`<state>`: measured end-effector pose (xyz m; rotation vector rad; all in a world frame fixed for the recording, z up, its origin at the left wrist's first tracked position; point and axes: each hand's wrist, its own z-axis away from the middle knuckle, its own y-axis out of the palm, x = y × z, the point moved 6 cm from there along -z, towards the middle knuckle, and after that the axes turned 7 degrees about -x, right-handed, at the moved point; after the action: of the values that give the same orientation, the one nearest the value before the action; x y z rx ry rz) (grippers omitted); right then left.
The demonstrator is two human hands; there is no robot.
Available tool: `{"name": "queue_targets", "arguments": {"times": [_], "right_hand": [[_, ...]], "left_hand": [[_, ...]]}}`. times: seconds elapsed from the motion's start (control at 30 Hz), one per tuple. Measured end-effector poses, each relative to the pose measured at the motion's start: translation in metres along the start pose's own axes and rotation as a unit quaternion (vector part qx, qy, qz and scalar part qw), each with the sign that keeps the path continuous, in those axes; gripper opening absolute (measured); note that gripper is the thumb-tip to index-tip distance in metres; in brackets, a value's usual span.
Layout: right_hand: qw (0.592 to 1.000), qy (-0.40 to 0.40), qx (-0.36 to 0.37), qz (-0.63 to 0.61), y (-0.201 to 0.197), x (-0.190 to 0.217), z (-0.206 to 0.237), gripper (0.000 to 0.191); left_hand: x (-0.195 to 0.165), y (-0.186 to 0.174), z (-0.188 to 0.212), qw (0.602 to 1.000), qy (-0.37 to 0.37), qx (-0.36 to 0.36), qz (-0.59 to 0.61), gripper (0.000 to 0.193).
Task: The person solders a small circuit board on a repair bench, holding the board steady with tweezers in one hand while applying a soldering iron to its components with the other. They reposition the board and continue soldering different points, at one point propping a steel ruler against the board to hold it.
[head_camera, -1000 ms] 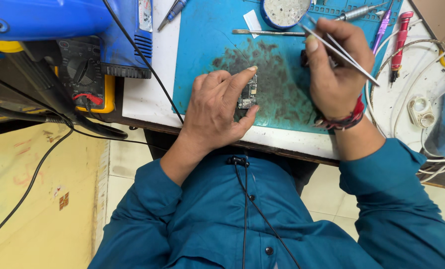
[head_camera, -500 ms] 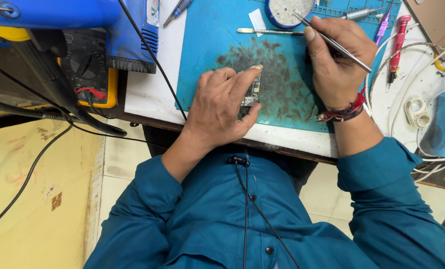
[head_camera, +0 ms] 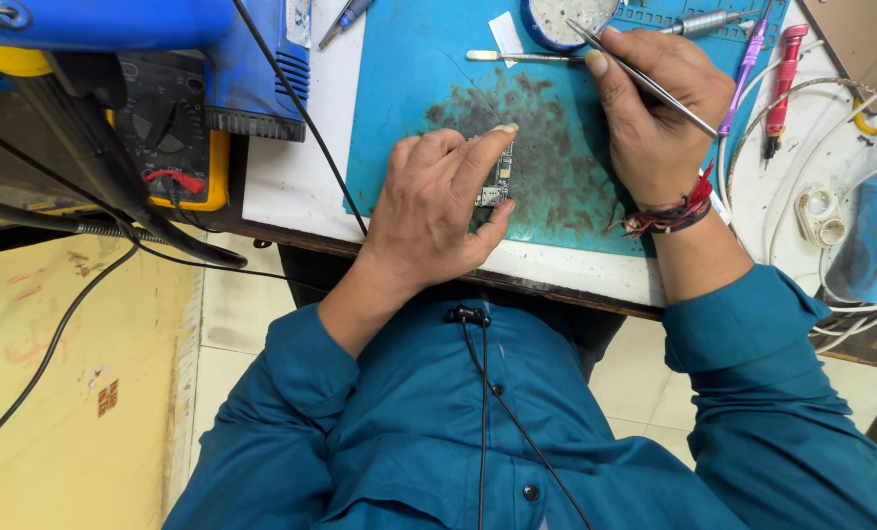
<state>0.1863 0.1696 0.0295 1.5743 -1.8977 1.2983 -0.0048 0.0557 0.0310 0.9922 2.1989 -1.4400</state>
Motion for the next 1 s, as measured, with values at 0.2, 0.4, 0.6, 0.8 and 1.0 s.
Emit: {"name": "queue_targets", "arguments": {"times": [0.2, 0.4, 0.6, 0.8, 1.0], "right_hand": [[1.000, -0.014, 0.000, 0.026, 0.000, 0.000, 0.000, 0.018], [0.998, 0.045, -0.012, -0.044, -0.005, -0.011, 0.003, 0.018], [0.997, 0.029, 0.000, -0.068, -0.013, -0.004, 0.010, 0.016], [0.988, 0.097, 0.096, -0.072, -0.009, 0.010, 0.021, 0.014], [0.972, 0.123, 0.179, -0.091, 0.005, 0.013, 0.023, 0.010]], "left_hand": [[0.000, 0.001, 0.000, 1.000, 0.001, -0.002, -0.001, 0.072], [0.001, 0.002, 0.001, 1.000, 0.000, -0.003, -0.003, 0.072], [0.001, 0.001, 0.002, 1.000, -0.004, -0.009, -0.008, 0.073], [0.004, -0.003, 0.005, 0.998, -0.033, -0.046, -0.036, 0.070], [0.007, -0.002, 0.005, 0.996, -0.058, -0.049, -0.040, 0.068]]}}
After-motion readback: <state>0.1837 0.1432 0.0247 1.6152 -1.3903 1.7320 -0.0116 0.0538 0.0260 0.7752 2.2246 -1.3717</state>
